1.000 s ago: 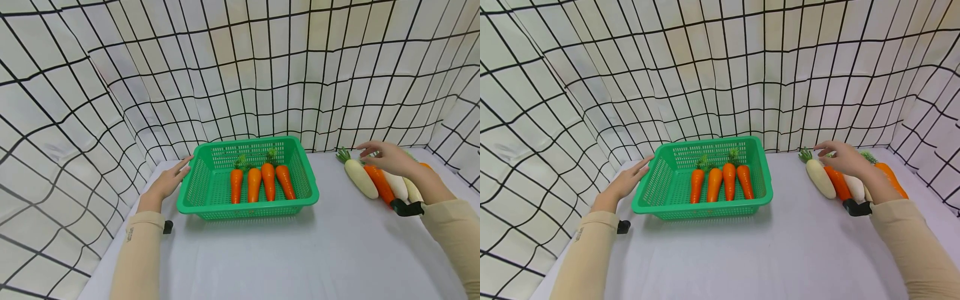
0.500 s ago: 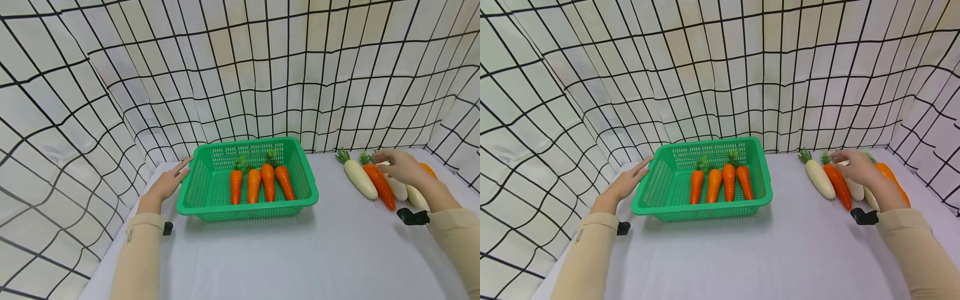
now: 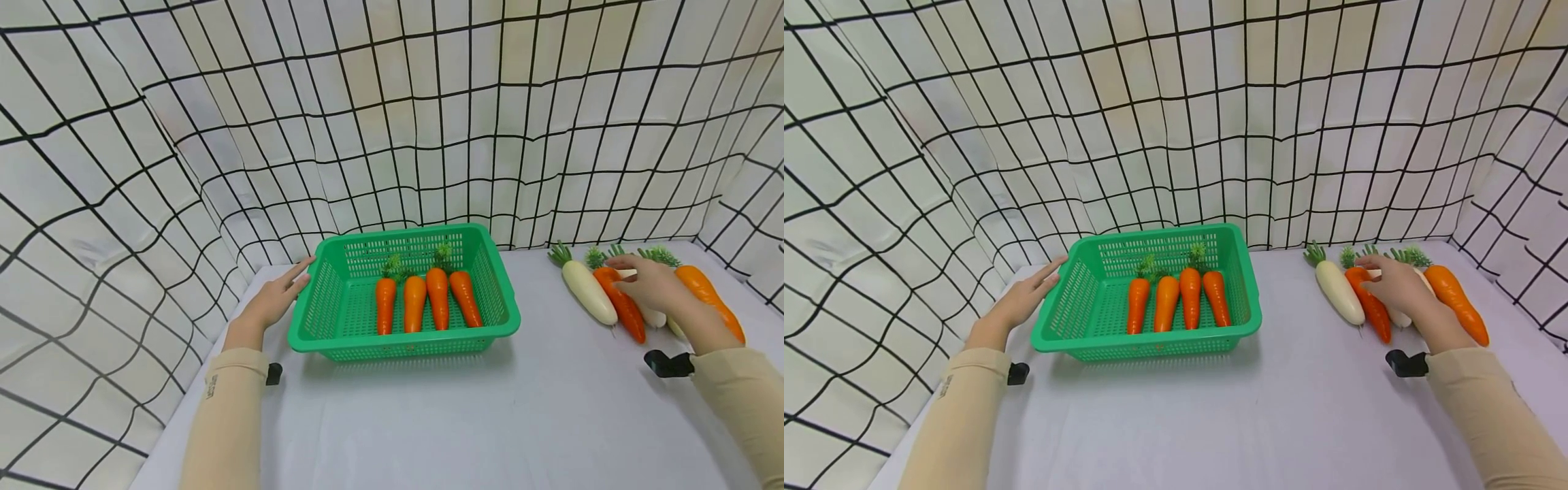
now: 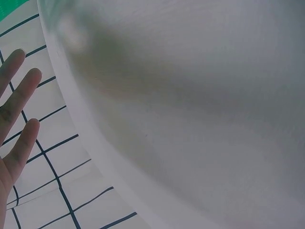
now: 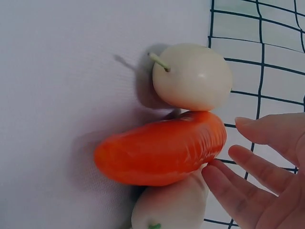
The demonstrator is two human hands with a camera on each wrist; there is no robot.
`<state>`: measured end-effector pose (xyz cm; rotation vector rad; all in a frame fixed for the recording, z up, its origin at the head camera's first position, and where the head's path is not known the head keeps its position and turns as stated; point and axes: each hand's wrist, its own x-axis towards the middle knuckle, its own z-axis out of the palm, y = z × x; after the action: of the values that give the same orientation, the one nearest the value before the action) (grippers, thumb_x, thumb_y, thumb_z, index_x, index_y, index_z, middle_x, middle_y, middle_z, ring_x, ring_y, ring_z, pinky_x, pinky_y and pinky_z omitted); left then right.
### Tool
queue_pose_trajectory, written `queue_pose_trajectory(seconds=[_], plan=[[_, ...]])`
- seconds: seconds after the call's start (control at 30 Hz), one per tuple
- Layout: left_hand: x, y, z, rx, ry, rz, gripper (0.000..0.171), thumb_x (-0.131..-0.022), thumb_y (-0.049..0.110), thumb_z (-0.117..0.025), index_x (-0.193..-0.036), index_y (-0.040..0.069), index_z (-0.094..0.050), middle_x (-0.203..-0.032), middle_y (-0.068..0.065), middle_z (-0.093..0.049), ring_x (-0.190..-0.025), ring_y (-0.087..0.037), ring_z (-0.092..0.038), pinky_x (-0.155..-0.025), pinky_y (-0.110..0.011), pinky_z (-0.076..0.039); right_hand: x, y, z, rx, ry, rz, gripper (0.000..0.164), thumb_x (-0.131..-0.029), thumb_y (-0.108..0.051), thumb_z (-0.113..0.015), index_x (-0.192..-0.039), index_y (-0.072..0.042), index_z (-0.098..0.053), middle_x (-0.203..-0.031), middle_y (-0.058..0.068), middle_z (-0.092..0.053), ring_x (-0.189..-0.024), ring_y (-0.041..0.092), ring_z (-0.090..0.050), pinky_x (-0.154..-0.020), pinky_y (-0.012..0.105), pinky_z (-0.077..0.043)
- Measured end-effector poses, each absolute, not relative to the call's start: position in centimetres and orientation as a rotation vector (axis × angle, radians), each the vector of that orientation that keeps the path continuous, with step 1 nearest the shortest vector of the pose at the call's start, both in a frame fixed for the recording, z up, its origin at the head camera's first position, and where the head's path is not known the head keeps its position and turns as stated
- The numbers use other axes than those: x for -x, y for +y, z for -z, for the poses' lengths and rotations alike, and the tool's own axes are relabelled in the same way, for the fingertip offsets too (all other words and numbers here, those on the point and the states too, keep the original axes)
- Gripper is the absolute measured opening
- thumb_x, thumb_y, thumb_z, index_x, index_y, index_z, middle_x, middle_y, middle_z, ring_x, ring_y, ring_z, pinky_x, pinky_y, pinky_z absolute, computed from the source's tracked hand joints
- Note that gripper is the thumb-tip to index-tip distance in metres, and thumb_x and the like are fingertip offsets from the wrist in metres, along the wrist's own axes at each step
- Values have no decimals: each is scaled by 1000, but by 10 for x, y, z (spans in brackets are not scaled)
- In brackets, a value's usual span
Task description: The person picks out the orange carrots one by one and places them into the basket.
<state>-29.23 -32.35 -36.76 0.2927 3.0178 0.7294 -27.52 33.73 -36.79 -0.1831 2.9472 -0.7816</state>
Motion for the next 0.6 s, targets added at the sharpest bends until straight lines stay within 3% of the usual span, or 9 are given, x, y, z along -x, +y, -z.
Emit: queue_pose_trajectory(seconds=[0.27, 0.6], plan=[[291, -325, 366, -286, 3018, -726, 65, -109, 60, -27, -166, 29, -19, -134, -31, -59, -118, -45, -58, -94, -69, -44, 278, 330, 371, 191, 2926, 711, 51, -101, -13, -61, -145, 7, -43, -141, 43, -41, -121, 63, -44, -94, 74, -39], [290, -326, 365, -281, 3005, -741, 66, -109, 60, -27, -166, 29, -18, -138, -32, -56, -120, -47, -58, -97, -72, -41, 284, 323, 371, 206, 2931, 618, 55, -93, -2, -64, -139, 16, -42, -126, 45, -50, -104, 54, -53, -91, 70, -45]])
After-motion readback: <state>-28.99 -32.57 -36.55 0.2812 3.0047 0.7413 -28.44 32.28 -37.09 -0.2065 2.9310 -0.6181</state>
